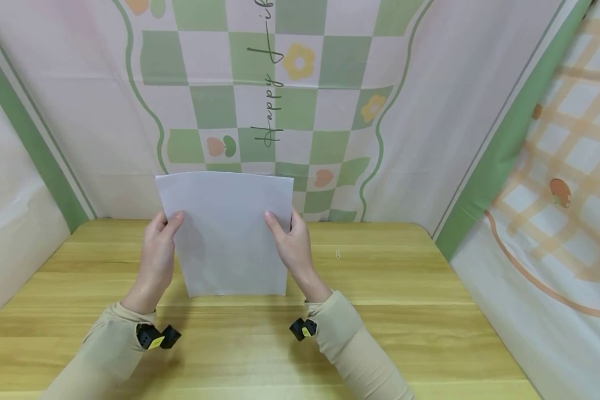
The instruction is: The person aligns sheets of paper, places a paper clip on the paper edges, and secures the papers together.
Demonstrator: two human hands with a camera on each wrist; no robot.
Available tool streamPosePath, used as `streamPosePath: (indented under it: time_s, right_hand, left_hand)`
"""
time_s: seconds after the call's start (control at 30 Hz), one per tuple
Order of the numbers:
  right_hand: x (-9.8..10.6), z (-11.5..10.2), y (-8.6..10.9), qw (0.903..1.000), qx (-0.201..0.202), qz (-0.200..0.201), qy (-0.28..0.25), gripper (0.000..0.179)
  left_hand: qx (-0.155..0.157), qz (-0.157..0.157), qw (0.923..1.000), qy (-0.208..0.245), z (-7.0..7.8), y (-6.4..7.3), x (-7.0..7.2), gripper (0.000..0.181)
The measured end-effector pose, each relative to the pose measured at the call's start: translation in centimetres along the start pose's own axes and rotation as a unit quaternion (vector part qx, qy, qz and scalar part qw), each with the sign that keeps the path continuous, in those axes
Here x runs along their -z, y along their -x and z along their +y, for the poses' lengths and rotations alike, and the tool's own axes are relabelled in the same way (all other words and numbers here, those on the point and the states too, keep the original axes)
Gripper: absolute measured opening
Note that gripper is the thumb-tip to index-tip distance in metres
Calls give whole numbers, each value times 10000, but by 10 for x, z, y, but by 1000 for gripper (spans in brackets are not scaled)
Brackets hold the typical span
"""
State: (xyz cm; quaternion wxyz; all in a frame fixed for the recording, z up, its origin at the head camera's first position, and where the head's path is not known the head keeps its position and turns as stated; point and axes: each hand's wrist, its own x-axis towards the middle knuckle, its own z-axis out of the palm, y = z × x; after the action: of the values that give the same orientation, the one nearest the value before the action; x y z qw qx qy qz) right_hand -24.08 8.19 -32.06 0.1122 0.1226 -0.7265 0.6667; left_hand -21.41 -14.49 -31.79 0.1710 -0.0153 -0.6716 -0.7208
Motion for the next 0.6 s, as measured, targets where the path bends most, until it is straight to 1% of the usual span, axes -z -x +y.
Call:
streamPosePath:
  time_s: [0.27,0.47,0.6]
  right_hand:
    - [1,-1,-2,9999,98,85,-25,34]
    - [0,-3,-2,9999,51,134,-51,33]
    - [0,-4,-1,9998,81,109,-112,34]
  left_hand:
    - [-231,69,9997,66,5,-4,-3,36]
    - [-209,121,9996,138,6,-3,-6,35]
    - [-270,90,9994,184,8,-3,-6,35]
